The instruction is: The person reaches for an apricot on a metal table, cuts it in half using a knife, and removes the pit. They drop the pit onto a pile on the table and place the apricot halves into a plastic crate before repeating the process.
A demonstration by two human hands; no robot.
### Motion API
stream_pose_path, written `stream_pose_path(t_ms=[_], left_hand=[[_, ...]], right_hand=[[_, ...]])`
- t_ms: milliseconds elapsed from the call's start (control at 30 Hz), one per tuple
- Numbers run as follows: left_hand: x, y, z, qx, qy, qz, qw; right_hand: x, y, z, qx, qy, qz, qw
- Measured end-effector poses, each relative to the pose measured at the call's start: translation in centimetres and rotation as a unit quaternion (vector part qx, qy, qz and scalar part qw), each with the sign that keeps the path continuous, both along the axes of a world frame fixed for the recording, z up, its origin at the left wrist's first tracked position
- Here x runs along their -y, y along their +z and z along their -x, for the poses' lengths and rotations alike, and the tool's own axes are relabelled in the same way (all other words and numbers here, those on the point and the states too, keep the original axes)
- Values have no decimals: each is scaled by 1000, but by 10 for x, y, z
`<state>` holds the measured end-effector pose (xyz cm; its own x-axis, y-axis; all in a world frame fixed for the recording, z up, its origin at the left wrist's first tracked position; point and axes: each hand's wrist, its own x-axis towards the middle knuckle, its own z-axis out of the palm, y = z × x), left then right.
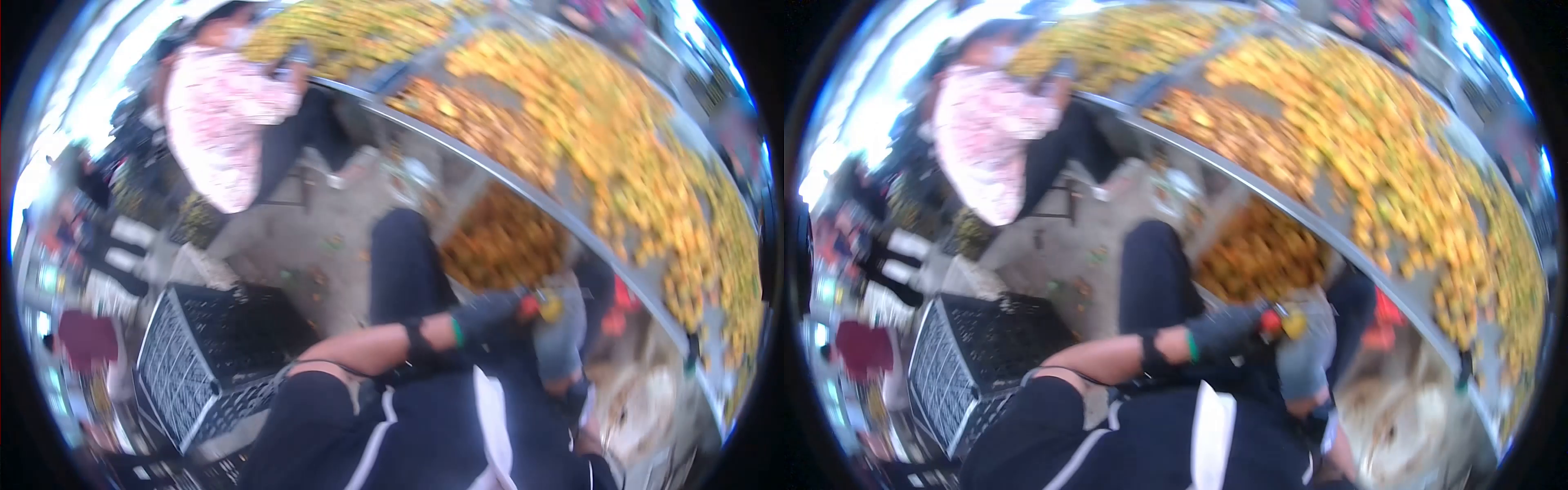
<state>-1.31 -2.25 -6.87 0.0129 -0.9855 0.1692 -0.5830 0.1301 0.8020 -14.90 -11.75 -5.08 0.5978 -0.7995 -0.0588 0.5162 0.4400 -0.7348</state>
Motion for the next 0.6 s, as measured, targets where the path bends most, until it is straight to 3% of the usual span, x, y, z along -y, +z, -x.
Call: stream_pose_path(t_ms=[33, 67, 100, 133, 233, 267, 300, 333, 400, 467, 500, 533, 567, 600], left_hand=[[-1, -3, -1, -130, 18, -87, 987], [-4, 36, -7, -78, 15, -77, 994], [-3, 55, -12, -139, 20, -149, 979], [-3, 49, -15, -143, 21, -131, 981], [-3, 53, -25, -120, 49, -83, 988], [-4, 57, -27, -101, 44, -97, 989], [-7, 59, -26, -83, 38, -113, 989], [-9, 61, -24, -78, 48, -112, 989], [-13, 58, -16, -158, 64, -127, 977], [-16, 47, -11, -164, 70, -109, 978], [-18, 44, -6, -187, 67, -106, 974], [-18, 41, -6, -209, 64, -103, 970], [-23, 56, -6, -224, 49, -118, 966], [-24, 62, -2, -220, 54, -117, 967]], right_hand=[[10, -18, 5, -71, -6, 100, 992], [-1, 12, -2, -32, 9, 22, 999], [-3, 12, -9, -74, -69, -32, 994], [7, -4, 1, -126, -42, -52, 990], [-2, 3, -7, -84, -4, -4, 996], [-13, 3, -12, -168, -93, 250, 949], [-22, 4, -17, -235, -178, 484, 824], [-24, 11, -18, -225, -173, 485, 827], [-24, 37, -16, -333, -83, 584, 735], [-22, 26, -19, -339, -87, 576, 739], [-20, 17, -19, -272, -64, 400, 873], [-18, 9, -21, -190, -35, 203, 960], [-24, 14, -28, -138, -47, 95, 985], [-37, 29, -37, -133, -43, 95, 986]])
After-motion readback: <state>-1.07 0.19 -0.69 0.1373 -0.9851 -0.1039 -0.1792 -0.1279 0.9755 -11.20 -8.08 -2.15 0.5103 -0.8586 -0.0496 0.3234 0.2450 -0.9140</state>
